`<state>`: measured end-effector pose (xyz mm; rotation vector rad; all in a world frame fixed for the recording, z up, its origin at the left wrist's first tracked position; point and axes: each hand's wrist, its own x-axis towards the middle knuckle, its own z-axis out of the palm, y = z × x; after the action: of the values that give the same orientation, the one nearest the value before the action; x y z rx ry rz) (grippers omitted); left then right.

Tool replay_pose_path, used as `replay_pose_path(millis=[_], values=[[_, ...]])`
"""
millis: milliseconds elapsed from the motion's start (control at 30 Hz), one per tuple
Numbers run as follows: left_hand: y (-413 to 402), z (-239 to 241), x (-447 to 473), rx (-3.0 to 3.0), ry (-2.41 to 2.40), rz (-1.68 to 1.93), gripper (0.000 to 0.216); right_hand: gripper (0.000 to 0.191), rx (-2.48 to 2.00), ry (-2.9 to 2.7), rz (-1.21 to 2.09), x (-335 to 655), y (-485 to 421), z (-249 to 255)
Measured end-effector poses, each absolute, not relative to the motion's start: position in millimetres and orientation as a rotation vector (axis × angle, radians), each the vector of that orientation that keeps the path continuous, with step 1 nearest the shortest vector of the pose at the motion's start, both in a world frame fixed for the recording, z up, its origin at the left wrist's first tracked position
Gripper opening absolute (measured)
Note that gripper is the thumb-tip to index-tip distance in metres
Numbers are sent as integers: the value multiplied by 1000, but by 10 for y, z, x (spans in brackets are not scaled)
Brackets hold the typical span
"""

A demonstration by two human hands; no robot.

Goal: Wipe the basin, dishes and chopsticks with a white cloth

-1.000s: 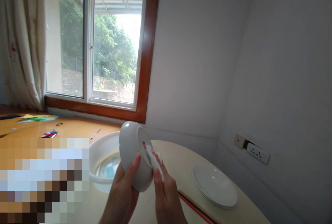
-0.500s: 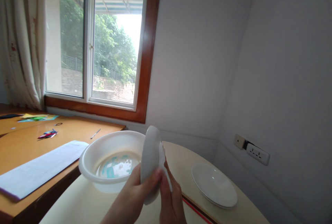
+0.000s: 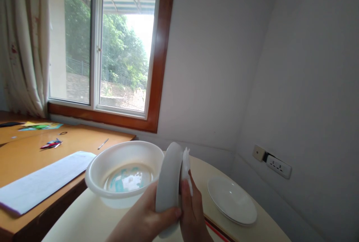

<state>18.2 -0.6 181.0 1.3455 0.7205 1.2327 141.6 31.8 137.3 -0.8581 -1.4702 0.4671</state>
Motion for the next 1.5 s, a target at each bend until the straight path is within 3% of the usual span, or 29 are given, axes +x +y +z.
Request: replay_pose_path(millis=[467,733,833,1033,1500], values=[[-55,1951,162,798,671,1456,36,45,-830,-1698,401,1393,370,1426],[1,1958,113,722,721,1531,63,48,-796,-1791,173,1307,253,1433],[31,1928,89,739,745,1520,59,50,-772,-1843,43,1270,217,1420],[53,1904,110,812,744,1458,27,53,-746,-1864,-160,1258,192,1410],[128,1762,79,1208,590,1263,44,52,-732,-1785,-170,1240,144,1472]])
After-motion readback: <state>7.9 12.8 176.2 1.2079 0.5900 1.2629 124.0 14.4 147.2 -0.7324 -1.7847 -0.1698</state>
